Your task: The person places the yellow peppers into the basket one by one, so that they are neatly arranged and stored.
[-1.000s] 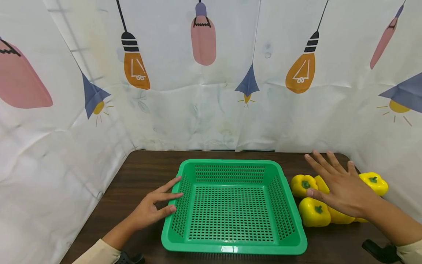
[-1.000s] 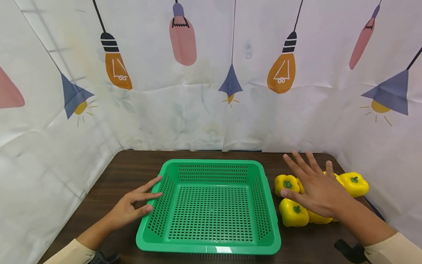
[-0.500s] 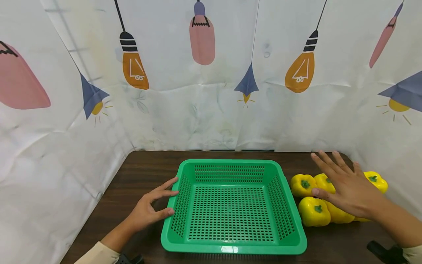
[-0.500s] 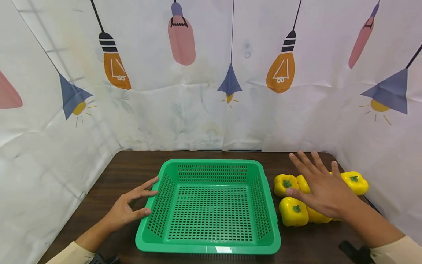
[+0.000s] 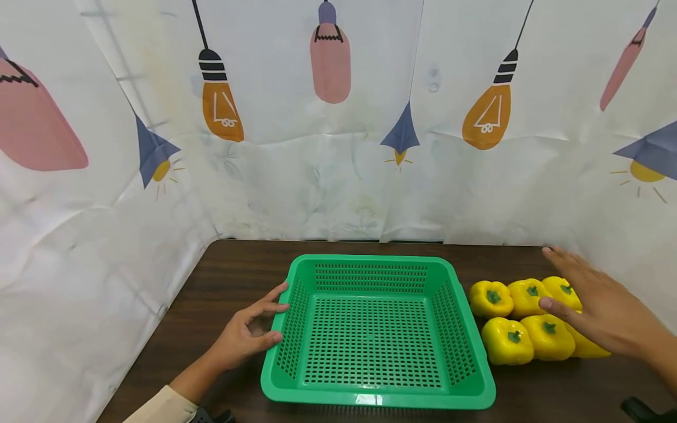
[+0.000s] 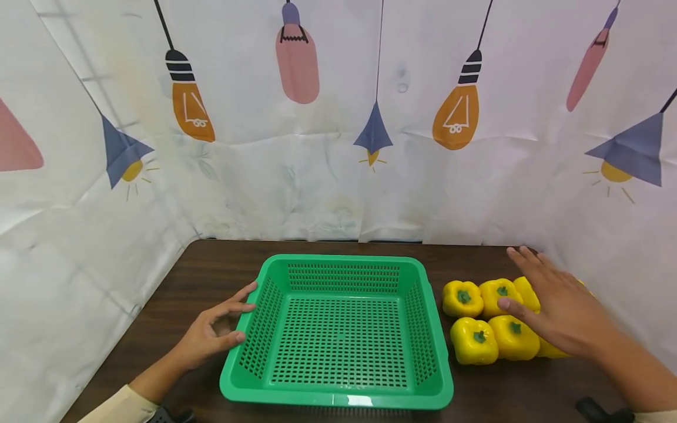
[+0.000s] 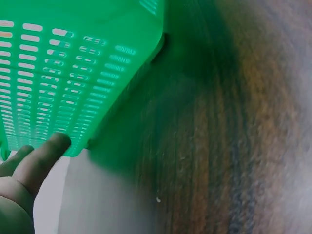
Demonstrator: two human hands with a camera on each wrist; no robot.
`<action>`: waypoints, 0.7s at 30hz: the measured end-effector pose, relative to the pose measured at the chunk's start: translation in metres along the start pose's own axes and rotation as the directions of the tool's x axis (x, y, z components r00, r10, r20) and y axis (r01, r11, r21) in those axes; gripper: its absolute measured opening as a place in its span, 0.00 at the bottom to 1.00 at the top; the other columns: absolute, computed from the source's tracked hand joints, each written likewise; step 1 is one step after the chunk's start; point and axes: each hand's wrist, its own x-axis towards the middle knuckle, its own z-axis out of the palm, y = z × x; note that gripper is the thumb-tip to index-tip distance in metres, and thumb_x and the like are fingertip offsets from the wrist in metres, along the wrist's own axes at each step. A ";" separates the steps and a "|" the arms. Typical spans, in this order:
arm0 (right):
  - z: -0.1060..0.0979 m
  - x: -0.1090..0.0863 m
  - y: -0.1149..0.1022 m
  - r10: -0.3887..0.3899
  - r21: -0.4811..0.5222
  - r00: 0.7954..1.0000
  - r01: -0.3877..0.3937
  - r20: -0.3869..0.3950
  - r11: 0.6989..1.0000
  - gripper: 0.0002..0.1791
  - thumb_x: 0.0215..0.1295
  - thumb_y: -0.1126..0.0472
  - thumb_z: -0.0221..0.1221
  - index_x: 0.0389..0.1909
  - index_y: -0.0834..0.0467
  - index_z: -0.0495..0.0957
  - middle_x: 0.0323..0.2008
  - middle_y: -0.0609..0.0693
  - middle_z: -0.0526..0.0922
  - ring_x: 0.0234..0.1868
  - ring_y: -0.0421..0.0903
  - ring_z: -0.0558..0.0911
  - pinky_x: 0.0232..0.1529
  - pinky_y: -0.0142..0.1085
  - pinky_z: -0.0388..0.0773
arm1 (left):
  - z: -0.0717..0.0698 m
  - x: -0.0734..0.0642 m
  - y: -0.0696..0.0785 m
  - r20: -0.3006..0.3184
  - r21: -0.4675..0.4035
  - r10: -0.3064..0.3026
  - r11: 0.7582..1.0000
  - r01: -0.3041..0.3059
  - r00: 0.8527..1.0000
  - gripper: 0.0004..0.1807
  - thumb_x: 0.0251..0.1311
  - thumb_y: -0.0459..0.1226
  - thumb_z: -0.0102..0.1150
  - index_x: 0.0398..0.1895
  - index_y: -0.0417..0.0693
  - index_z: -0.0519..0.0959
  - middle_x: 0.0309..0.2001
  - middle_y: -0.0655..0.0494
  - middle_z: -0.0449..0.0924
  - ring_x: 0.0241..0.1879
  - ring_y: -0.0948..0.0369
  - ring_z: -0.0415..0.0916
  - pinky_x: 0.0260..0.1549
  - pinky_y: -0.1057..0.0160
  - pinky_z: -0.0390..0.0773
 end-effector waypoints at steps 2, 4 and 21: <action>0.000 -0.004 0.007 0.029 0.030 1.000 -0.029 0.009 0.999 0.47 0.76 0.48 0.57 0.83 0.55 0.40 0.80 0.68 0.45 0.74 0.78 0.49 0.67 0.76 0.39 | 0.002 0.001 -0.001 0.004 -0.017 0.018 1.000 -0.018 1.000 0.25 0.63 0.16 0.55 0.65 0.20 0.66 0.80 0.31 0.41 0.76 0.55 0.58 0.52 0.59 0.82; 0.000 -0.008 0.014 0.070 0.058 0.997 -0.071 0.026 0.996 0.47 0.77 0.48 0.56 0.83 0.56 0.39 0.79 0.71 0.45 0.72 0.81 0.51 0.65 0.77 0.41 | 0.003 0.002 -0.001 0.003 -0.031 0.026 0.999 -0.026 1.000 0.25 0.64 0.16 0.55 0.64 0.20 0.66 0.80 0.32 0.41 0.75 0.54 0.59 0.53 0.60 0.81; 0.012 -0.031 0.059 0.275 0.050 0.961 -0.276 0.042 0.960 0.48 0.75 0.46 0.60 0.78 0.70 0.46 0.64 0.85 0.58 0.55 0.84 0.64 0.47 0.75 0.66 | 0.006 -0.001 -0.008 -0.018 -0.064 0.052 0.997 -0.053 0.999 0.24 0.65 0.17 0.51 0.64 0.20 0.63 0.79 0.28 0.38 0.80 0.59 0.41 0.72 0.67 0.52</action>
